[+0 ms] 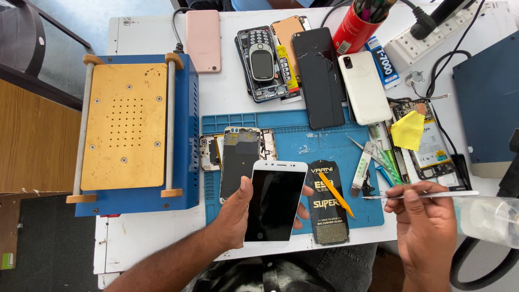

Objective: The person holds a smartphone and applies liquid from a bottle onto its screen edge, scrubs the screen and frame with a toothbrush, and pries along the screen edge with a scalpel blade, working over a repair mat with other disassembled phones around.

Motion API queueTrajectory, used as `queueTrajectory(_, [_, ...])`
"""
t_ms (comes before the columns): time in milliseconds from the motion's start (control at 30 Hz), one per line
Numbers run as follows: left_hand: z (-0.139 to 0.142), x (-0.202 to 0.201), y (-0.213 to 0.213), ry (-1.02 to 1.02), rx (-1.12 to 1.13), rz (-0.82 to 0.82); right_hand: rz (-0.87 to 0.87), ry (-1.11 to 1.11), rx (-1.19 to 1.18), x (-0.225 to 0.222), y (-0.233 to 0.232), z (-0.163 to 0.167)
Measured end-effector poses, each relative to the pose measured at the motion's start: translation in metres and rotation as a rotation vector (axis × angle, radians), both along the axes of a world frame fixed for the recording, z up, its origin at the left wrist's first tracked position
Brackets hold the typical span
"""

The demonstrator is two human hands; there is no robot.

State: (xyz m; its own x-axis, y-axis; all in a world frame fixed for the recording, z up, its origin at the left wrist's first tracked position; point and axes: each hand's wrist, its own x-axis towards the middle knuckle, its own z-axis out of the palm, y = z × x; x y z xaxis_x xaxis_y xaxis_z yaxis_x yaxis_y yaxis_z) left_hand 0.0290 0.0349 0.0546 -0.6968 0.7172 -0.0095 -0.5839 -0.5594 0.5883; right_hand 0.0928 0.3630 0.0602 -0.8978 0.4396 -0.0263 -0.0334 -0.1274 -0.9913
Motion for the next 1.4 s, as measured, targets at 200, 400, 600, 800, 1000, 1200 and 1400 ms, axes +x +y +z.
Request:
queueTrajectory(200, [0.000, 0.000, -0.001, 0.024, -0.028, -0.007, 0.078, -0.080, 0.418, 0.004, -0.018, -0.004])
queueTrajectory(400, [-0.001, -0.001, -0.001, 0.001, -0.024, -0.017, 0.170, -0.498, 0.834, 0.004, -0.031, 0.000])
queueTrajectory(600, [-0.003, 0.000, 0.001, -0.006, 0.006, -0.019, 0.188, -0.533, 0.779, 0.004, -0.021, -0.002])
queueTrajectory(800, [0.000, 0.000, 0.002, -0.011, -0.021, -0.055, 0.095, -0.227, 0.296, 0.005, -0.025, 0.005])
queueTrajectory(1000, [0.005, 0.000, 0.006, -0.192, 0.088, -0.135, 0.201, 0.236, 0.612, 0.005, -0.075, 0.020])
queueTrajectory(1200, [0.000, 0.002, 0.002, -0.291, 0.100, -0.158, 0.337, 0.508, 1.204, -0.021, -0.093, 0.029])
queueTrajectory(1400, [-0.003, 0.001, -0.001, -0.209, 0.095, -0.136, 0.468, 0.368, 1.270, -0.017, -0.091, 0.035])
